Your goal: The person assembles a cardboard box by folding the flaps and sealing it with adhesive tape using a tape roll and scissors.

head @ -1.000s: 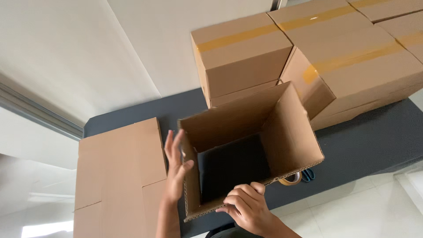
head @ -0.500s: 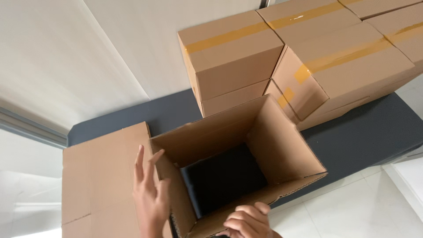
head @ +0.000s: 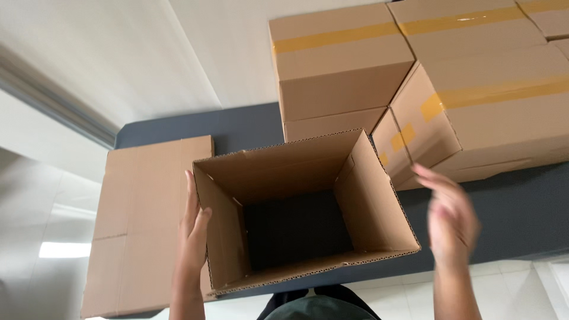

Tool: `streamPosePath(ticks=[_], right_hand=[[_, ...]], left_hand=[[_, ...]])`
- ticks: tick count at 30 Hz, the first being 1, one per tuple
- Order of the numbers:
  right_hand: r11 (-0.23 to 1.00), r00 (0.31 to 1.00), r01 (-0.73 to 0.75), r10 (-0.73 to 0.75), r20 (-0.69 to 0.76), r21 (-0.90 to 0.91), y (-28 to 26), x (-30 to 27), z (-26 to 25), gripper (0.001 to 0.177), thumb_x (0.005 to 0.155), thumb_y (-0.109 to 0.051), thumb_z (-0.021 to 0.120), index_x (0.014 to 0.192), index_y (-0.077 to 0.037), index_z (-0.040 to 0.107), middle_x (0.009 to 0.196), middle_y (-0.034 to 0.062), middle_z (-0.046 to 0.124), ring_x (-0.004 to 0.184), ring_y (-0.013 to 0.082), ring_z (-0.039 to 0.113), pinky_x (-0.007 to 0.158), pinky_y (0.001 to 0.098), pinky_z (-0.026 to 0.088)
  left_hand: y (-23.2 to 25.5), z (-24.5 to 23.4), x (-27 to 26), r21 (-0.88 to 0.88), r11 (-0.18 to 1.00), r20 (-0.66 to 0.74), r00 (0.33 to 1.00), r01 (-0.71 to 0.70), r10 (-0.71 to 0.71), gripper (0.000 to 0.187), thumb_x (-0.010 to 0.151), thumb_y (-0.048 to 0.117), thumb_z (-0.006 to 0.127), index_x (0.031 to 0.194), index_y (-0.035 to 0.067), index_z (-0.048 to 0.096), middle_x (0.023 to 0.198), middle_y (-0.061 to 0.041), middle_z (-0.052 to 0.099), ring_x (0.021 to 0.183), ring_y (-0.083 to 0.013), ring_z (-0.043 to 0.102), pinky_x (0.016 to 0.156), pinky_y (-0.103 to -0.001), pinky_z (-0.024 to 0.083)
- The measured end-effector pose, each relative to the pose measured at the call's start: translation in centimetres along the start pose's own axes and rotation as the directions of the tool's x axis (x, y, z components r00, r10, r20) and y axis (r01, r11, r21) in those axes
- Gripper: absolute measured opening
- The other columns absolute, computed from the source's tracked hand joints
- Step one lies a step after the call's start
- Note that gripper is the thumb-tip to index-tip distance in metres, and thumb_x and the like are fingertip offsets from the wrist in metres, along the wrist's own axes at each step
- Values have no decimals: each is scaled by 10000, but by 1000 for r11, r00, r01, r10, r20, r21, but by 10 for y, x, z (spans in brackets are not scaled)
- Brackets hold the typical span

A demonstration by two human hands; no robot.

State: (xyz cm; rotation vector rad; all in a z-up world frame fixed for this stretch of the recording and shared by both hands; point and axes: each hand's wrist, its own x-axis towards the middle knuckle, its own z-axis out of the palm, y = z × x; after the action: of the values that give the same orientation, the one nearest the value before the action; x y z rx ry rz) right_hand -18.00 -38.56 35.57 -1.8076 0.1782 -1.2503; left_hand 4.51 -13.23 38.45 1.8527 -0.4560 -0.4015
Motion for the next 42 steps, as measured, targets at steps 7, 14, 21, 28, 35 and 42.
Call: streamPosePath(ticks=[7, 14, 21, 28, 35, 42], right_hand=[[971, 460, -231, 159, 873, -54, 34, -6, 40, 542, 900, -327, 436, 1382, -130, 285, 1495, 145, 76, 1391, 253, 69, 1079, 392, 79], [871, 286, -429, 382, 879, -239, 46, -6, 33, 499, 873, -313, 453, 1346, -184, 361, 1480, -6, 210, 1372, 183, 188, 1066, 374, 209], [859, 576, -511, 321, 752, 25, 61, -16, 26, 352, 899, -258, 418, 1146, -82, 596, 1232, 87, 589, 1204, 214, 504, 1018, 363, 362], [397, 594, -792, 323, 737, 465, 76, -31, -15, 844, 840, -640, 254, 1258, 75, 413, 1318, 279, 430, 1264, 357, 389, 1029, 507, 318], [218, 588, -800, 471, 658, 559, 83, -37, -14, 982, 756, -706, 265, 1244, 138, 385, 1264, 375, 426, 1223, 453, 392, 1013, 536, 307], [677, 728, -681, 589, 349, 279, 72, -40, 2, 636, 684, -167, 629, 1248, 28, 411, 1189, 214, 558, 1129, 319, 548, 995, 389, 386]], left_hand=[[-43, 18, 7, -237, 954, 56, 977, -186, 204, 656, 820, 197, 353, 1413, 106, 88, 1507, -35, -1, 1389, -162, -37, 1098, -370, 7], [-47, 42, 1, 465, 829, 381, 915, -311, 130, 656, 880, 452, 302, 1425, 222, 18, 1511, -30, -79, 1381, -221, -139, 1053, -493, -32], [-81, 16, -3, 331, 863, 476, 857, -382, 197, 354, 861, 231, 497, 1179, 98, 579, 1263, -39, 548, 1306, -198, 323, 1089, -473, 85], [-74, -36, -40, -161, 982, 827, 529, -98, 189, 1054, 722, 897, 347, 1323, 32, 382, 1447, -144, 256, 1379, -297, 125, 1039, -568, -72], [-90, 2, -49, -113, 993, 307, 950, -25, 59, 790, 629, 617, 551, 1130, 7, 600, 1235, -102, 585, 1149, -175, 521, 979, -350, 244], [-66, 45, -47, 219, 967, -457, 890, 131, -17, 703, 710, 192, 702, 1308, 131, 338, 1198, 6, 507, 526, -97, 469, 473, -236, 436]])
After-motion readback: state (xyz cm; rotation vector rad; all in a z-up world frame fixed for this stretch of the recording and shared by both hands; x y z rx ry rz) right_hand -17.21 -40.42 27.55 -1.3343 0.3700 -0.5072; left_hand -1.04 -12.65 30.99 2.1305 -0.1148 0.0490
